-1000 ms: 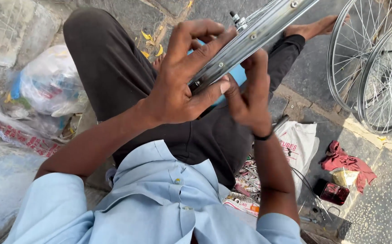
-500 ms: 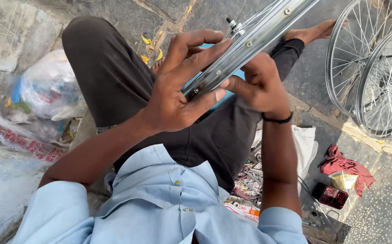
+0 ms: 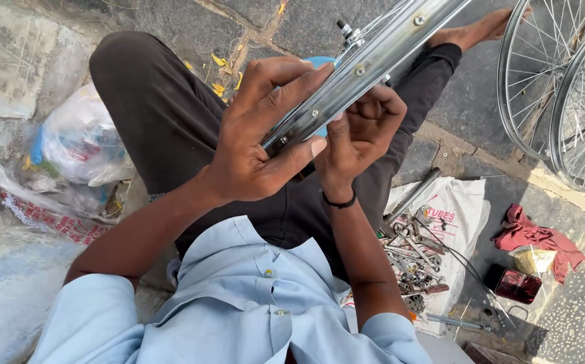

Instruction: The person sits on the ground holding a bicycle wheel across their lap and works on the rim and spokes by hand, turning small components at the rim and hub. At the end they hold the wheel upright and work on the hub axle area by hand.

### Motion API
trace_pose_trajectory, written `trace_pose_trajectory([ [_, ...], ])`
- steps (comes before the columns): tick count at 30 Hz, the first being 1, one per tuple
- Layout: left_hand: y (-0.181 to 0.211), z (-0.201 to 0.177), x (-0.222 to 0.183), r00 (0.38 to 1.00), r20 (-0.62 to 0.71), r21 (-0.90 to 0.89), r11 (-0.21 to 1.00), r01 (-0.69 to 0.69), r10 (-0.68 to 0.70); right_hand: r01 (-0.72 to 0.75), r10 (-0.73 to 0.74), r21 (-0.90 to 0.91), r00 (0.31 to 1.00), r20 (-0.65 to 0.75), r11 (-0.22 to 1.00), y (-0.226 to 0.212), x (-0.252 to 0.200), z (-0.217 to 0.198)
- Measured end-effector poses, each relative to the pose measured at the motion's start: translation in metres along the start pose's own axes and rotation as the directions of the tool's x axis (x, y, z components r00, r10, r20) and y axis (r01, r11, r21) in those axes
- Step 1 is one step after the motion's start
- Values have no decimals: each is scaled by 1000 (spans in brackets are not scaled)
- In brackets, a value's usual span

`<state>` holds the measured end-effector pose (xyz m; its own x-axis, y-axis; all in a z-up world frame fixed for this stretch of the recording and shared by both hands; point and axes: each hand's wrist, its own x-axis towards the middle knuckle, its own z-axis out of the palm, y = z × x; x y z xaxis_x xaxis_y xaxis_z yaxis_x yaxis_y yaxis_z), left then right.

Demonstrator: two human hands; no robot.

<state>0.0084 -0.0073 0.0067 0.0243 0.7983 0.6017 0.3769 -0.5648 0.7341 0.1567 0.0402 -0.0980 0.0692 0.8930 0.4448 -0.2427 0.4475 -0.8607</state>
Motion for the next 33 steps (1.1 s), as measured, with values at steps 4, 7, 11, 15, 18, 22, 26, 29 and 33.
trace_pose_trajectory([
  [4,-2,-1,-9,1000,-12,-41,999,13,-14,-164,154,81,982,111,983,-31,5,-12],
  [7,-4,0,-11,997,-20,-179,982,64,-69,-203,171,50,914,369,978,-70,49,-6],
  [11,-9,3,-18,985,-53,-178,972,152,-164,-35,108,-123,747,656,992,-63,68,-11],
  [15,2,6,-11,967,-138,-97,975,202,-214,339,-93,-459,873,479,821,-25,43,0],
  [18,0,9,-12,971,-151,2,982,188,-185,422,-363,-443,907,216,791,-32,21,34],
  [22,4,5,-12,978,-84,-5,982,191,-191,287,-303,-303,953,-8,909,-37,-21,52],
  [26,19,0,8,997,-19,36,996,81,-81,221,-223,-264,975,24,939,-36,-23,30],
  [29,12,-5,25,999,-25,199,979,-38,44,98,-90,-184,995,51,978,-27,-9,14],
  [33,-1,-8,5,1000,6,195,981,13,-15,76,-76,17,996,49,997,-31,10,10],
])
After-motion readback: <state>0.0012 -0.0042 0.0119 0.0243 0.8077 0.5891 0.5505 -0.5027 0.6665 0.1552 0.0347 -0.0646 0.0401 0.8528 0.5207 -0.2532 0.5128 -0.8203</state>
